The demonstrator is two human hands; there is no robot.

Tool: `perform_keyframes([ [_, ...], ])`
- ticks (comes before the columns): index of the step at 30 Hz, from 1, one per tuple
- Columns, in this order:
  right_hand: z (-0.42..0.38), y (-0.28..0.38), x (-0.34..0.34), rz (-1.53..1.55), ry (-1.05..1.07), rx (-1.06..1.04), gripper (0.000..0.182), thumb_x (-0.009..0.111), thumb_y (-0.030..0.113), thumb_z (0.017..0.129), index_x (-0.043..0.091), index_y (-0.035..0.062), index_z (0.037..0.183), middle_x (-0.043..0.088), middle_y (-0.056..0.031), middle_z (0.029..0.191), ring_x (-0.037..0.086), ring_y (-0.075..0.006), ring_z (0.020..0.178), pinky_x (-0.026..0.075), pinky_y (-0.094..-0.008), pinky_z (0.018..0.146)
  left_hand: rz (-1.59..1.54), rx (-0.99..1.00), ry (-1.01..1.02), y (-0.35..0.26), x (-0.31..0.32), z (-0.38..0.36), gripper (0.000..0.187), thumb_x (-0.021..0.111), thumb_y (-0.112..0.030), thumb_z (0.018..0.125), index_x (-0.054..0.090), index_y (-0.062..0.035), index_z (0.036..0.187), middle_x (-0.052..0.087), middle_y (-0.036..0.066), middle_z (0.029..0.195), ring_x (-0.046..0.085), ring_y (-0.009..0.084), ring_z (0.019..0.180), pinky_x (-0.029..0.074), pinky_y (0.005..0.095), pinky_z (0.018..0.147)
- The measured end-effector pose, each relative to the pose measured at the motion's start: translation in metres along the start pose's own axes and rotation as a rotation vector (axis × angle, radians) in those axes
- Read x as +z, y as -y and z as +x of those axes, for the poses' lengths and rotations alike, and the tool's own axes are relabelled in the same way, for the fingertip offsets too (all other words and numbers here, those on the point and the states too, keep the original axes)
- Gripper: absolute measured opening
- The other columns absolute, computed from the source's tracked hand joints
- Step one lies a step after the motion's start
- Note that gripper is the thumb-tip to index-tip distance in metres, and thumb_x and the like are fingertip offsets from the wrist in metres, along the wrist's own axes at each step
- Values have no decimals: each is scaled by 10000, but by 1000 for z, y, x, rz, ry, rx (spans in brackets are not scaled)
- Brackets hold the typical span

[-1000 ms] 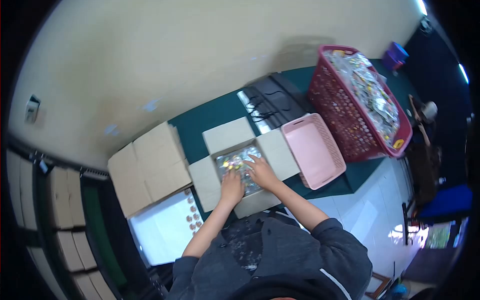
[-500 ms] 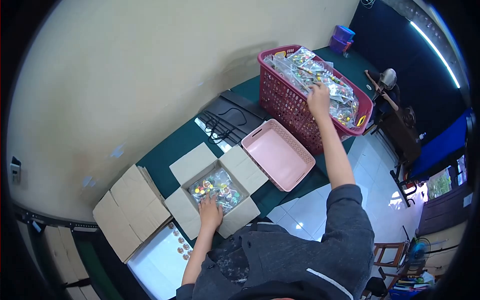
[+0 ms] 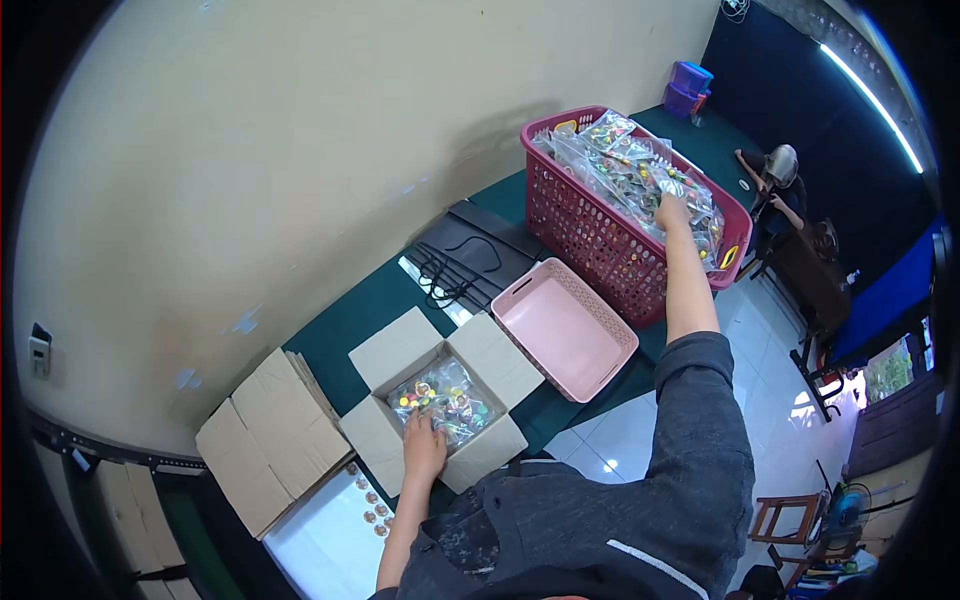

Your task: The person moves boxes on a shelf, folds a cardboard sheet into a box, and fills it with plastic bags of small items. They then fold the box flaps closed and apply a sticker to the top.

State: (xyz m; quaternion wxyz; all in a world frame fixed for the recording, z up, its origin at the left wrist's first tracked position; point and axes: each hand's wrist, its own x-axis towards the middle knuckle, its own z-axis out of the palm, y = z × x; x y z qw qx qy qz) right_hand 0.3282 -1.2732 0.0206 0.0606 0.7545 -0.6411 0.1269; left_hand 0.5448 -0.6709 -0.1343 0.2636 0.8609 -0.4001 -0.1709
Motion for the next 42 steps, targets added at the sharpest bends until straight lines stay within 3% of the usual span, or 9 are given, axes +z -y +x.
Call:
perform_keyframes([
  [7,-39,11,-61,503,-744,-297,137,593,118,791,679,49,873,652,-130,827,583,-310,811,454,-401,786,-120,38,-78,-10,-7,4,449,513,-166,836,458,16,1243,390,274,1313,404,412,1196,318,449,1015],
  [15,-112,18,-114,958,-510,-65,306,613,116,826,586,124,1131,677,-140,913,642,-230,825,477,-315,734,-207,75,-106,-10,-17,2,437,508,-145,835,458,29,1234,421,285,1283,433,417,1172,342,436,999],
  [20,-120,-12,-109,502,-556,-96,340,510,100,888,529,152,1224,652,-162,994,642,-300,894,496,-372,747,-197,100,-99,-10,-21,2,432,505,-129,834,456,38,1229,427,291,1275,437,420,1169,346,425,999],
  [28,-187,21,-178,776,-540,-159,383,510,54,880,504,128,1256,675,-141,843,659,-189,717,517,-298,587,-239,234,-135,-32,-37,4,493,538,-192,853,412,-16,1296,335,276,1357,344,421,1254,286,449,1043],
  [30,-208,34,-184,1427,-111,-221,356,512,31,867,512,48,1222,669,-89,854,645,-134,711,510,-207,507,-289,246,-153,-58,-53,-1,576,576,-256,837,366,-54,1333,284,263,1388,306,420,1276,268,473,1046],
  [32,-242,57,-192,1475,216,-339,343,509,24,854,507,-3,1196,653,-64,894,638,-124,703,486,-152,453,-336,251,-180,-78,-63,-7,665,615,-319,820,320,-93,1370,234,250,1418,269,420,1299,251,497,1050],
  [34,-275,85,-179,1378,498,-419,259,526,60,844,593,-10,1084,645,-72,918,622,-109,664,507,-199,469,-180,620,-458,-88,-67,-13,847,684,-421,746,231,-162,1413,165,218,1450,200,410,1331,214,544,1050],
  [38,-349,138,-155,1340,1012,-388,233,595,99,826,656,-28,1010,644,-100,869,591,-91,631,501,-199,477,-72,610,-138,-113,-93,-25,895,754,-361,674,254,-163,1389,231,204,1421,231,414,1316,242,530,1053],
  [42,-385,175,-132,1584,1191,-255,237,579,86,853,626,-34,1052,637,-82,890,600,-81,730,512,-182,503,-239,426,-184,-83,-67,-27,861,759,-227,673,272,-58,1363,411,196,1302,415,382,1209,360,438,996],
])
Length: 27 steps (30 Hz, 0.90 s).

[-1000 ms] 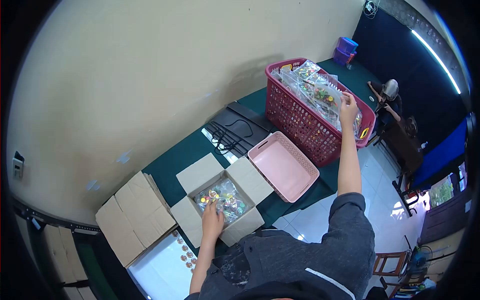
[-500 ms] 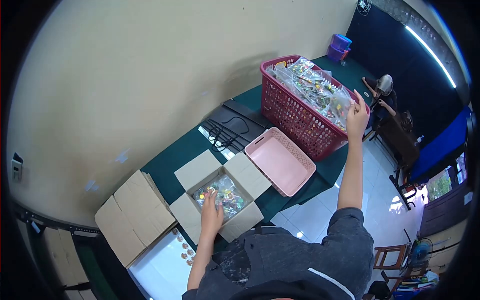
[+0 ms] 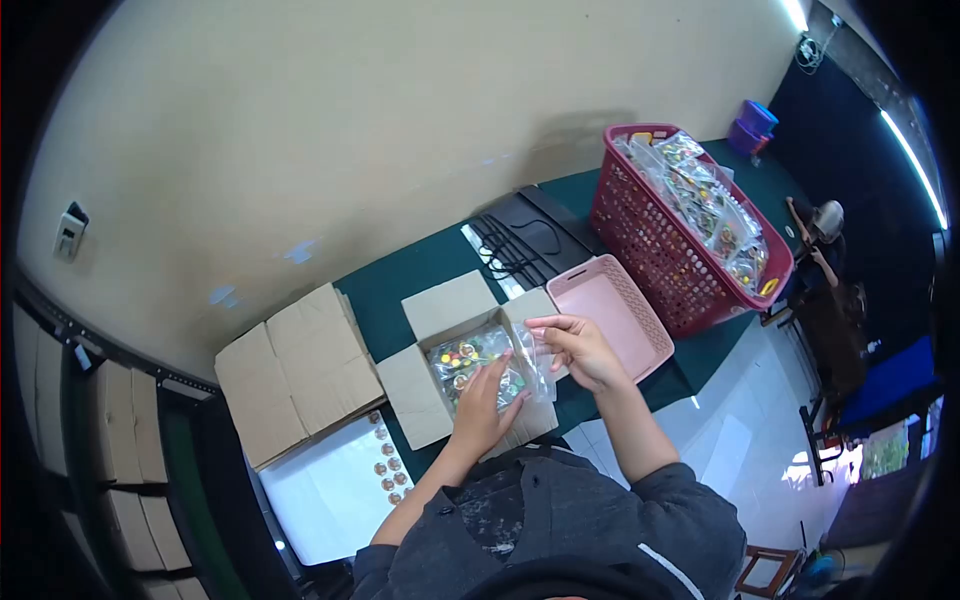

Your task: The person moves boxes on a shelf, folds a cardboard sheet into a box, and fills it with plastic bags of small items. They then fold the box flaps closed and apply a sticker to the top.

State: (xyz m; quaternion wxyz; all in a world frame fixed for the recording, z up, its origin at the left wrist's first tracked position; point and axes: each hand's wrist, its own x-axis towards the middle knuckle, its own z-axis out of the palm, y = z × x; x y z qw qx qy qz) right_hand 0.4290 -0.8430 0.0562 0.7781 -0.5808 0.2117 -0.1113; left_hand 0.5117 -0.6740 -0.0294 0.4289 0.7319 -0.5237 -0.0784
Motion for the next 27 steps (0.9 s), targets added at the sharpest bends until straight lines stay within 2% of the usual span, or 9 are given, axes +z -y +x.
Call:
perform_keyframes([
  [2,3,-13,16,313,46,62,225,561,56,866,591,-33,1070,636,-90,876,621,-79,650,498,-139,505,-34,5,-165,-12,-10,-5,812,736,-197,698,284,-53,1357,440,198,1274,432,384,1192,355,441,999],
  [3,4,-23,24,345,47,123,242,559,55,868,558,-34,1093,627,-89,920,637,-94,774,513,-144,536,-75,28,-321,-16,-13,-6,763,713,-168,723,296,-47,1350,469,199,1246,448,387,1175,349,444,1002],
  [6,8,-46,47,514,2,209,252,512,101,909,510,-27,1127,589,-66,951,637,-129,814,521,-169,556,-156,-45,-406,6,-16,-13,637,669,-140,776,348,-12,1311,527,201,1170,507,347,1118,395,408,963],
  [7,8,-46,49,507,20,216,252,512,101,909,510,-27,1127,589,-66,951,637,-129,814,521,-169,556,-261,-106,-402,16,-14,-19,589,653,-157,807,364,-2,1296,538,197,1151,539,327,1078,438,387,921],
  [8,8,-43,48,487,72,155,263,482,131,927,496,-23,1139,569,-62,958,637,-150,809,527,-186,569,-731,-404,-491,17,-8,-22,453,635,-197,851,443,-19,1221,564,146,1066,575,256,1009,461,338,875],
  [12,23,-56,41,41,40,-89,335,474,202,936,453,5,1206,508,-60,1023,578,-156,883,495,-240,703,-1104,-630,-562,20,-26,-24,299,620,-232,874,498,-31,1060,586,64,919,606,131,827,500,257,697],
  [14,19,-69,48,-231,-4,-158,413,555,209,905,433,2,1241,499,-84,1120,508,-116,956,442,-258,808,-1032,-584,-570,25,-20,-28,293,617,-228,877,502,-26,1055,589,58,908,601,125,825,495,253,696],
  [18,12,-96,67,-113,225,-8,381,603,194,882,518,-2,1197,579,-72,1099,543,-105,945,452,-246,792,-943,-523,-539,19,-16,-33,246,611,-194,880,517,-24,1032,600,50,910,587,102,814,485,236,705],
  [27,22,-89,67,-41,271,148,295,571,152,897,580,-54,1108,633,-91,1012,582,-126,939,448,-275,853,-1017,-501,-560,23,-24,-39,287,508,-279,938,516,-18,1057,599,57,933,568,91,825,468,239,726],
])
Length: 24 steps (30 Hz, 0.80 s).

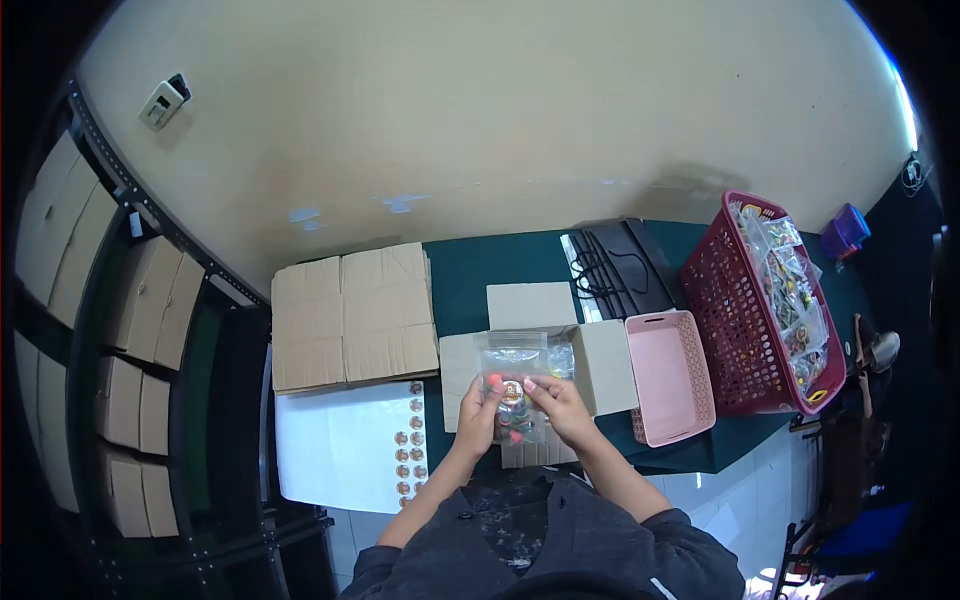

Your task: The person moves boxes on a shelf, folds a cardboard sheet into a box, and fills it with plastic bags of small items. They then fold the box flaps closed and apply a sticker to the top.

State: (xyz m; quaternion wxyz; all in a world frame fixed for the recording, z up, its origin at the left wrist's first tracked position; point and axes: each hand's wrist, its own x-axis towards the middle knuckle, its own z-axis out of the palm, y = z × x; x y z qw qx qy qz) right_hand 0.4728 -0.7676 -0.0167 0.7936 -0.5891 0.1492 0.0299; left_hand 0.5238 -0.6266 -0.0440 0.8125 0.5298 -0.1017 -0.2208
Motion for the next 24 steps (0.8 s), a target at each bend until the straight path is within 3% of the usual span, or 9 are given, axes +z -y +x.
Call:
perform_keyframes([
  [4,-1,0,3,220,-11,39,304,573,134,891,564,-55,1130,630,-101,1028,588,-139,932,447,-290,867,91,32,-20,0,-3,1,356,469,-351,947,490,-37,1114,589,57,920,555,79,792,464,232,698],
  [6,-8,8,11,-68,-41,-205,327,583,128,886,542,-53,1155,624,-107,1046,594,-152,923,457,-295,859,153,-42,147,-10,2,-4,389,503,-365,930,462,-43,1145,589,51,913,560,71,770,471,226,650],
  [8,-9,12,7,1,-16,-152,320,586,125,885,543,-54,1146,624,-107,1043,595,-153,920,462,-292,848,224,-5,138,-21,13,-8,391,569,-311,901,439,-50,1162,590,46,898,571,71,758,472,220,599],
  [10,-11,10,3,69,9,-103,313,590,122,883,543,-54,1137,623,-106,1040,595,-154,917,468,-288,836,200,-178,199,-26,10,-10,400,622,-161,868,405,-51,1186,544,64,1043,557,112,941,482,241,751],
  [11,-10,4,-1,111,-5,-94,303,577,137,893,545,-55,1125,624,-103,1023,597,-151,906,472,-286,824,201,-181,198,-26,13,-11,400,622,-161,868,405,-51,1186,544,64,1043,557,112,941,482,241,751],
  [13,-10,-3,-7,154,-19,-80,296,564,151,903,547,-56,1114,625,-100,1006,598,-149,896,477,-284,812,259,86,258,-25,18,-15,401,638,-173,851,427,-54,1171,582,77,984,585,90,818,487,232,629],
  [16,-9,-3,-12,287,-4,-2,331,529,223,928,551,-26,1145,624,-62,985,578,-116,903,466,-271,795,401,80,235,-24,21,-15,405,639,-178,850,425,-62,1174,571,86,1025,576,101,870,493,240,690],
  [21,-17,10,-1,59,82,-116,375,484,233,948,484,-25,1220,570,-100,1124,542,-151,1033,434,-294,894,73,39,78,-15,27,-16,304,498,-252,946,456,-11,1126,579,65,977,559,96,878,477,255,736],
  [24,-20,8,-3,-83,117,-223,382,492,196,941,457,-28,1248,557,-108,1160,528,-166,1075,420,-295,922,213,137,34,-6,23,-15,307,457,-281,961,465,-18,1119,580,59,954,561,91,861,476,235,730],
])
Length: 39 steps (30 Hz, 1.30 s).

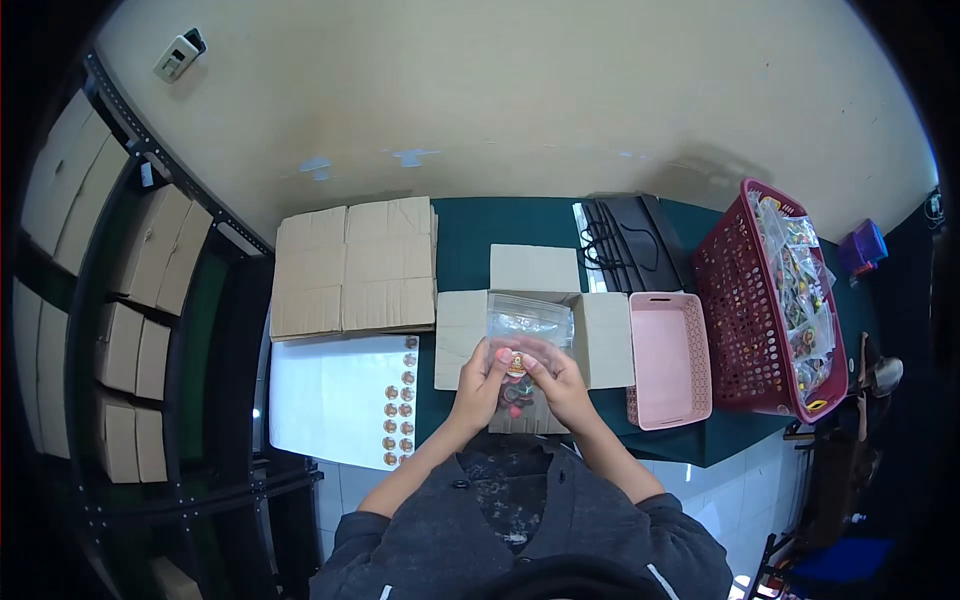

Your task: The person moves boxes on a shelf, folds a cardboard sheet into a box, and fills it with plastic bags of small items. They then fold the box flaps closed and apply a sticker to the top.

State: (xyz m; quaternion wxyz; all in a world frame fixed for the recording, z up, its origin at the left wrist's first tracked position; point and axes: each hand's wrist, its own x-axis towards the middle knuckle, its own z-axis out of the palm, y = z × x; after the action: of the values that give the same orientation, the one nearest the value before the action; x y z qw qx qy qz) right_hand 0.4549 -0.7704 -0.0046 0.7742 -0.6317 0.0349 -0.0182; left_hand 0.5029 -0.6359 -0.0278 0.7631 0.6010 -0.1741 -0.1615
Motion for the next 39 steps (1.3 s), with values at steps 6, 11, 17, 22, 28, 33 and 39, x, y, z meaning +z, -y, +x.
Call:
perform_keyframes([
  [6,0,5,-6,217,-54,114,369,556,148,907,479,-32,1220,575,-108,1134,549,-141,1020,428,-276,889,-163,-166,48,-14,2,-1,312,513,-254,936,450,-27,1140,571,65,993,565,104,889,483,249,740],
  [11,7,-3,-20,179,-310,41,245,591,179,889,617,-26,1019,643,-81,943,580,-120,896,442,-259,814,109,-227,211,-19,15,-9,431,640,-108,837,410,-42,1195,529,96,1059,552,134,995,484,253,802],
  [17,1,10,-25,-26,-171,-4,224,589,170,885,666,-32,942,660,-109,918,594,-150,874,441,-279,820,386,105,111,3,9,-2,466,688,-129,801,436,-34,1182,510,57,1065,544,122,966,454,254,822],
  [22,-5,19,-29,-262,82,-66,261,538,179,911,647,-34,1014,643,-142,996,584,-182,951,432,-305,859,213,103,63,-15,-6,8,162,635,-132,836,602,18,889,569,86,889,568,147,796,446,266,774],
  [28,-11,19,-47,-201,261,19,360,417,238,965,544,-5,1199,619,-144,1051,550,-195,1034,399,-312,914,221,64,127,-15,-15,17,183,559,-153,891,620,18,870,598,86,826,563,139,796,436,258,724],
  [33,-3,20,-39,-322,34,-97,400,377,251,976,489,-8,1261,584,-119,1011,536,-191,965,396,-308,889,3,179,-353,-20,1,30,275,529,-140,908,504,-23,1155,568,64,1039,561,122,908,458,256,804],
  [39,8,9,-3,-581,-150,-427,551,483,265,924,314,26,1390,440,-130,1074,450,-206,955,383,-317,849,199,214,58,-14,19,23,519,632,-310,846,463,-16,1240,492,136,1228,492,227,1131,396,346,949],
])
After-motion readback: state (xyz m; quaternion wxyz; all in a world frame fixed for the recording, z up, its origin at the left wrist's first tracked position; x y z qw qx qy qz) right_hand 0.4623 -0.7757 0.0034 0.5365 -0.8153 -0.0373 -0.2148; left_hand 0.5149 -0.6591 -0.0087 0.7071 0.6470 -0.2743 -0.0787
